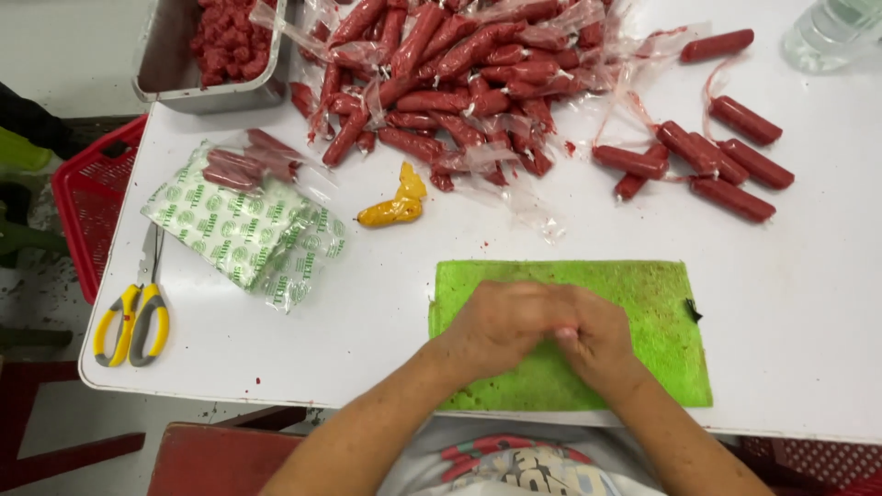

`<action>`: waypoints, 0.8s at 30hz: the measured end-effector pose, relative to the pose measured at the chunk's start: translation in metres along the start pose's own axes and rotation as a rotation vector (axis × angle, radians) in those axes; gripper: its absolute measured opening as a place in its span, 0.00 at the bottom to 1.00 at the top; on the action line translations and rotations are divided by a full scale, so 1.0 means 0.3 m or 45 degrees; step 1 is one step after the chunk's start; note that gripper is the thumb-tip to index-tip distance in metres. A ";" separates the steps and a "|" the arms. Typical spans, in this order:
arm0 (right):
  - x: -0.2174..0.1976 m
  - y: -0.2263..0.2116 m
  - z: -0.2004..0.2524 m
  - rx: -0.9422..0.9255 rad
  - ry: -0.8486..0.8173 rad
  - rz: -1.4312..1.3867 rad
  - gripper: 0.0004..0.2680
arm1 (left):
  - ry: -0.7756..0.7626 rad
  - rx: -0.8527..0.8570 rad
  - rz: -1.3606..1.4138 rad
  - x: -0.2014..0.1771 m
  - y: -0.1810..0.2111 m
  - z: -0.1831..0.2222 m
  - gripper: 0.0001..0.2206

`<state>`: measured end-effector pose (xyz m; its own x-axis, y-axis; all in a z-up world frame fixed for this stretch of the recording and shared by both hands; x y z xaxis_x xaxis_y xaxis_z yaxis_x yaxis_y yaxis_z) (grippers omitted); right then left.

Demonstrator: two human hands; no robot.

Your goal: Manually tying individual sausages in plastic casings using string at a high rate of speed on a production floor.

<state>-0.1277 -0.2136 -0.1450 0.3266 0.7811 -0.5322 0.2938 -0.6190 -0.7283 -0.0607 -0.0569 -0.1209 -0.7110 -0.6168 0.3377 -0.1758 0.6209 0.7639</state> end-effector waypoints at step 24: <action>-0.038 -0.206 -0.538 0.386 -0.443 -0.011 0.23 | -0.202 0.200 -1.297 -0.145 0.389 -0.487 0.07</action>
<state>-0.0046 -0.1974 -0.0241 -0.0108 0.7992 -0.6010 0.0025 -0.6010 -0.7992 0.0491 -0.0284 0.0341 -0.2557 -0.8202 -0.5117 -0.8212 -0.0950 0.5627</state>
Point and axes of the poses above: each hand's wrist, its own z-axis away from the middle knuckle, its own x-axis out of the palm, y = z × x, the point moved 2 cm from there along -z, towards the middle knuckle, and after that the axes turned 9 degrees about z, right-handed, at the moved point
